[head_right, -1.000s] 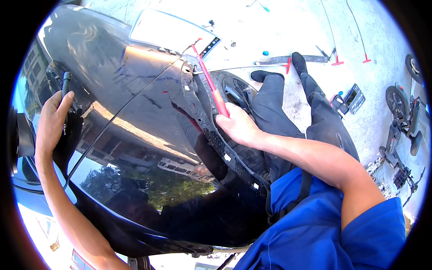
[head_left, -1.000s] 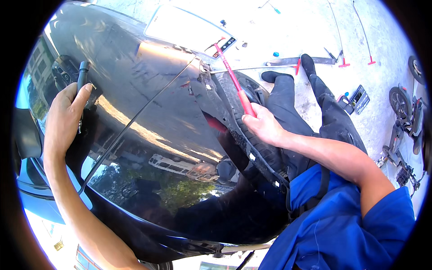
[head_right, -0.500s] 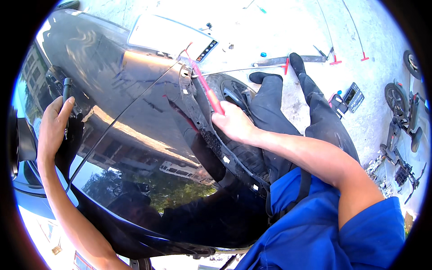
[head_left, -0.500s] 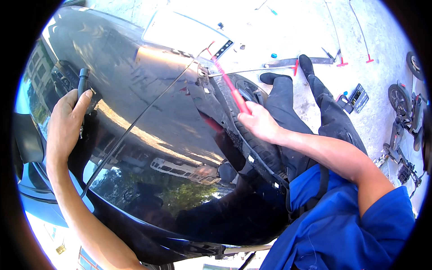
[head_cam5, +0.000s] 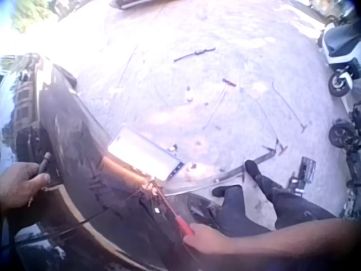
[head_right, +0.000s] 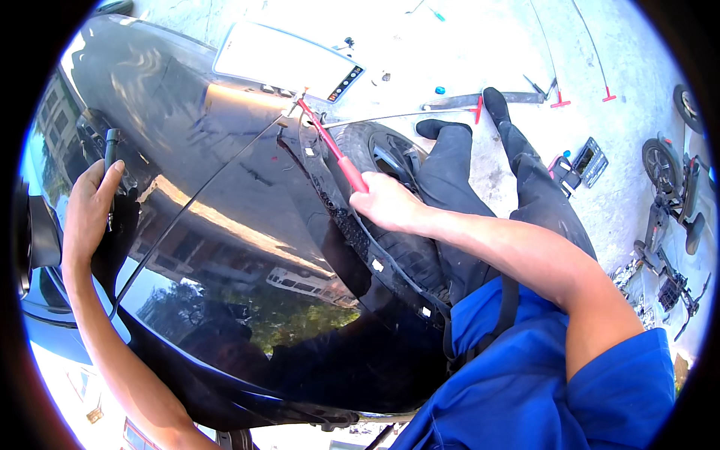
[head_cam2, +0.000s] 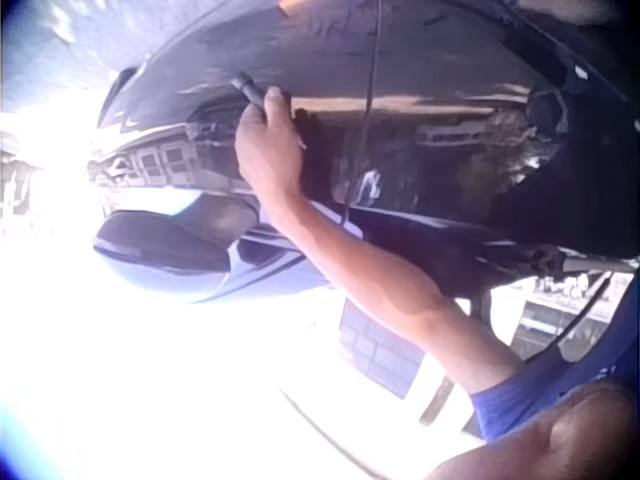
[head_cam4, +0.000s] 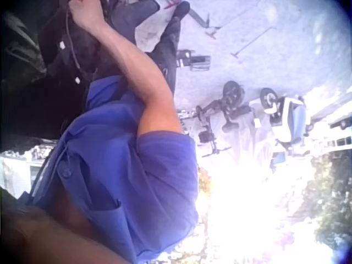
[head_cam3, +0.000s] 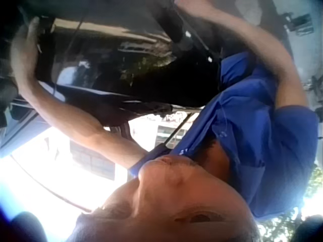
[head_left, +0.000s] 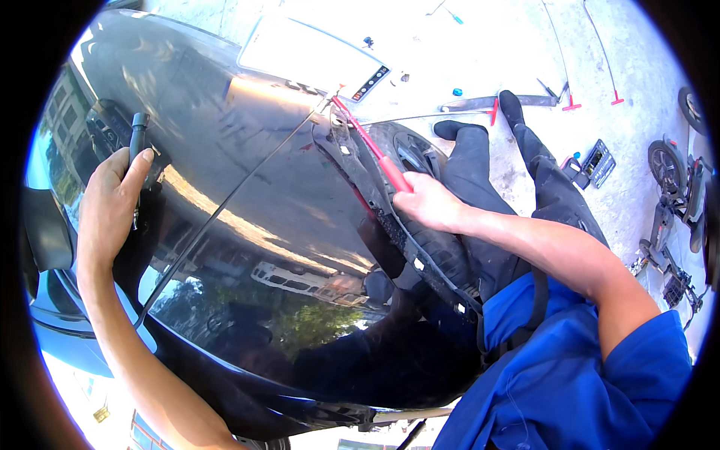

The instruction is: The person performs paintless dent repair on a car fender using a slide hammer and a PDR light board. They use the tool to pull out the dent while monitoring the reflection of the light board on the car's surface.

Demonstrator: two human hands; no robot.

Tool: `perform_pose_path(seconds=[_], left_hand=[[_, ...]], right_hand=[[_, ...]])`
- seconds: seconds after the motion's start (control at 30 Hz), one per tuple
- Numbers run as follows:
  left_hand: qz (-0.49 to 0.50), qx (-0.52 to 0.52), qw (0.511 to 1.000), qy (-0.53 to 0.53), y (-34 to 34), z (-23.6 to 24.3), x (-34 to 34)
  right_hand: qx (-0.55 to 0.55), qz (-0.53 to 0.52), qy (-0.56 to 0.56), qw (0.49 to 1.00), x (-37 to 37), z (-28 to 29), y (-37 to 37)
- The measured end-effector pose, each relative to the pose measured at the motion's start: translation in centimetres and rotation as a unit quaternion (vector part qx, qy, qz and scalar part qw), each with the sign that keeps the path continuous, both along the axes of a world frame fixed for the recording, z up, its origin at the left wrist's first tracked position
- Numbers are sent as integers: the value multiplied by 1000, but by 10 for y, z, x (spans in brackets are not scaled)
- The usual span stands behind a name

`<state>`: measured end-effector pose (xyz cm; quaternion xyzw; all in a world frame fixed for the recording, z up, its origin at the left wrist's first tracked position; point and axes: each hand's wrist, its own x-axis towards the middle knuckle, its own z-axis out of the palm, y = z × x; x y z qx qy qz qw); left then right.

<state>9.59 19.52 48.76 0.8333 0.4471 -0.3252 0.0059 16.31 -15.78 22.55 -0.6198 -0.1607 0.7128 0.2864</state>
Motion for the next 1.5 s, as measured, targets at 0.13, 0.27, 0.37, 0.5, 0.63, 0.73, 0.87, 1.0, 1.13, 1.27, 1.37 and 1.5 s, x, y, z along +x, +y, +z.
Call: perform_pose_path(seconds=[0.13,0.27,0.37,0.5,0.63,0.73,0.87,1.0,1.13,1.27,1.37,1.5], left_hand=[[15,-10,1000,-9,1,-1,0],[17,-4,1000,1,-3,1,3],[13,-11,1000,5,2,0,0],[11,0,1000,0,-1,-3,4],[15,3,1000,8,-2,2,-1],[11,0,1000,1,0,-4,1],[4,12,1000,10,-4,2,1],[5,-7,1000,-6,2,-6,1],[8,-2,1000,-4,-2,0,1],[9,-10,1000,-8,2,-1,-3],[12,-5,1000,-15,2,-4,-1],[3,-8,1000,-13,0,-1,-2]], right_hand=[[-20,-122,-9,992,3,-1,3],[8,-3,27,1000,3,-9,1],[9,-87,-4,996,12,3,12],[0,-130,34,991,0,-11,7],[-4,-55,20,998,6,-4,8],[-20,-129,26,991,3,-3,8],[-6,-46,18,999,9,-2,6],[-15,-110,-3,994,10,3,1],[5,-61,12,998,3,0,-11],[-11,-137,40,990,5,6,-9],[-7,-106,45,993,2,3,-14],[-6,-46,12,999,11,12,-9]])
